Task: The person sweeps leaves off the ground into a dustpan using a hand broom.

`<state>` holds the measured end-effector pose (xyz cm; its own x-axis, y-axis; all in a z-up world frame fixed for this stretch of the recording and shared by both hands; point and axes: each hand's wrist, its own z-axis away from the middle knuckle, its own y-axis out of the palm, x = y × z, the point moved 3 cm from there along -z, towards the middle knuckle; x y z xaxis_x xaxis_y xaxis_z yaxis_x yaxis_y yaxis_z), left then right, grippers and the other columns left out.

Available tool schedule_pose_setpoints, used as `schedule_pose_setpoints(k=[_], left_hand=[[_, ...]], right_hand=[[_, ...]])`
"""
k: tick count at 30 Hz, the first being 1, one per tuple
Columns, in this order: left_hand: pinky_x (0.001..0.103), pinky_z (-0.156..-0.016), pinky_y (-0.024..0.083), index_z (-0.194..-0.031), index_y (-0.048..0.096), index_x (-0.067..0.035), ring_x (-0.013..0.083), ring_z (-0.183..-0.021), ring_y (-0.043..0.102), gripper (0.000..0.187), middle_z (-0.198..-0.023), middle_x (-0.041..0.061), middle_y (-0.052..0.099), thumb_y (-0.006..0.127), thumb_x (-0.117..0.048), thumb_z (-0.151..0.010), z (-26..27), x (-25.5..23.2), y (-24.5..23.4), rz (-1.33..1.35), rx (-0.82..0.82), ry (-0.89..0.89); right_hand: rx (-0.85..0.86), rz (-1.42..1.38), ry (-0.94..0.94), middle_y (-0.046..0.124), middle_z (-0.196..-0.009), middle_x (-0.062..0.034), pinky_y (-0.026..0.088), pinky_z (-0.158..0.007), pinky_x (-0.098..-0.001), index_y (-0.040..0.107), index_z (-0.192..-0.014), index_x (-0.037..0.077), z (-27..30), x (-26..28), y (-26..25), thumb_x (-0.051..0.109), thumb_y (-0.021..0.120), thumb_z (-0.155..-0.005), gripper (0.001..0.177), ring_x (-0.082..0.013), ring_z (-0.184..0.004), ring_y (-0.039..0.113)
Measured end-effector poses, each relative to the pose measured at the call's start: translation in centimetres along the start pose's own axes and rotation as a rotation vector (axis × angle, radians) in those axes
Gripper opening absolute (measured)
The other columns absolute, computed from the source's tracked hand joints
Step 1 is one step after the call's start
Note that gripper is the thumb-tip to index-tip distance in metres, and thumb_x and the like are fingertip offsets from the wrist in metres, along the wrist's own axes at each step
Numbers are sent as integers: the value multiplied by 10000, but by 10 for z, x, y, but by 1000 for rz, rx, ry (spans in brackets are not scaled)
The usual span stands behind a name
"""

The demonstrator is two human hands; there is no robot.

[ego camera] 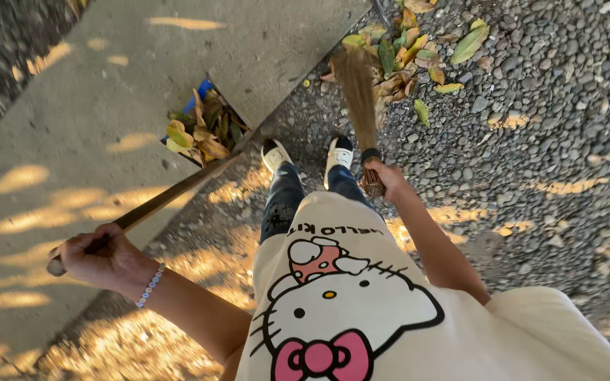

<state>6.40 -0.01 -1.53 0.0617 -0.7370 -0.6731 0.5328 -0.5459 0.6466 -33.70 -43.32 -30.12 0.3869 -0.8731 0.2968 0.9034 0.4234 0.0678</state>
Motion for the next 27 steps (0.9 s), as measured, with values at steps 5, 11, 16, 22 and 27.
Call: schedule_pose_setpoints(k=[5,11,16,22,27], left_hand=[[261,-520,400,-795,485,-140,126,-535,400,348,-670,-4,468,572,197,-782,-36,40,52,-116,209,-49],[228,-559,373,-929,516,-125,100,-635,346,374,-782,2,421,488,232,-819,-32,63,92,-188,350,-195],[214,-533,315,-894,465,-112,76,-652,288,360,-836,-20,422,465,239,-818,-32,90,107,-301,550,-187],[224,-516,322,-936,519,-111,98,-639,331,390,-797,13,443,490,249,-791,-5,125,128,-295,567,-238],[269,-563,384,-951,527,-110,146,-661,400,395,-820,38,470,491,237,-766,43,142,130,-299,589,-222]], right_hand=[[79,-441,48,643,-999,-217,588,-615,-377,526,-1173,96,-32,40,38,157,716,-860,371,-293,-738,668],[283,-605,-28,612,-898,-191,607,-570,-461,541,-1121,21,-45,-13,54,302,703,-806,451,-317,-669,669],[110,-703,-7,655,-894,-93,615,-635,-443,559,-1139,147,24,-65,33,256,710,-749,432,-262,-723,679],[56,-360,61,681,-894,-123,622,-596,-401,582,-1042,98,3,-37,-59,219,754,-799,322,-257,-708,676],[-24,-54,-53,694,-876,-221,605,-540,-436,633,-1049,-47,1,-50,-91,219,758,-829,367,-332,-673,696]])
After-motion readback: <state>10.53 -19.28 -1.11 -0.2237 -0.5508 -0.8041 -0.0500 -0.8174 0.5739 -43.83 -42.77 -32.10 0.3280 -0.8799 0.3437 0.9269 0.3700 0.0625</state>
